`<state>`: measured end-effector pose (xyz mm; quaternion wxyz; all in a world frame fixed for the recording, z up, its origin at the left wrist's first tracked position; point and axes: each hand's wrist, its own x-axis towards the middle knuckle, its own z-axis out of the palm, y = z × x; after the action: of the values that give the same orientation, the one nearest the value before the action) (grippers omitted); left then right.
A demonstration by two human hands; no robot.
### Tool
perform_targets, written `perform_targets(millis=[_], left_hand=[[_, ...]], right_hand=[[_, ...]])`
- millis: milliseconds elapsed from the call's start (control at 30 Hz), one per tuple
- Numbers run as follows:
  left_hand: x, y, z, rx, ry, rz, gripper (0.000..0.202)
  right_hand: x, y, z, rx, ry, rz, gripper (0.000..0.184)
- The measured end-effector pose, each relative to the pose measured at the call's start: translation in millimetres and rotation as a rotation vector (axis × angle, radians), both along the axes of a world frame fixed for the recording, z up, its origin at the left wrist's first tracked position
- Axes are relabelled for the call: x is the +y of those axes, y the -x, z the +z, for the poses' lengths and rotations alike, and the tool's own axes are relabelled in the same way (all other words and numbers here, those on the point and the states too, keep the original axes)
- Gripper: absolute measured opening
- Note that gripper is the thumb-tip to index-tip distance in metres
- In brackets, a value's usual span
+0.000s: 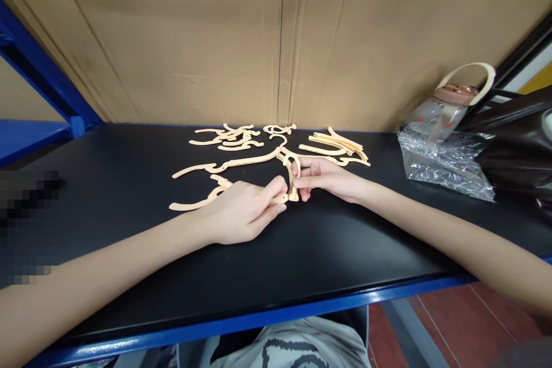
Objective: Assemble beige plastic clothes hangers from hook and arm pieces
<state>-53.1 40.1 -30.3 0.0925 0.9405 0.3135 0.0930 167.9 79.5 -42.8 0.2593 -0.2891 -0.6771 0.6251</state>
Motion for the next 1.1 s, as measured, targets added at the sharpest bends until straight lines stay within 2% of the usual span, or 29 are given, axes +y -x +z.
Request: perform_targets(millis=[233,333,433,600,867,1100], left_hand=[[1.9,0.7,0.1,0.038,-0.001,0.022,0.011],[-1.3,-4.4,0.7,0.006,0.015,0.047,0.011],[-5.1,-10.0,0.4,-0.037,0.030,0.020,0.013],[-2.0,-6.7,-1.4,-0.086,0.050,-0.015,0.013],[4.6,0.1,-5.0,-0.062,-0.031,0.098,0.017],[5.1,-0.6,-5.3,-0.073,-0.043,0.068,0.018]], right_hand=[[0.4,3.1,-2.3,-0.002,0.001,-0.040,0.028],[-1.3,9.9,-7.4,-0.018,-0.062,-0.049,0.029],[-2.7,15.4,-12.1,0.029,-0.117,-0.038,0.026],[-1.9,11.9,-8.2,-0.019,-0.099,-0.085,0.029],[-4.2,4.6,-0.1,0.141,0.057,-0.158,0.023],[-0.9,5.5,-5.1,0.040,-0.064,-0.085,0.023]])
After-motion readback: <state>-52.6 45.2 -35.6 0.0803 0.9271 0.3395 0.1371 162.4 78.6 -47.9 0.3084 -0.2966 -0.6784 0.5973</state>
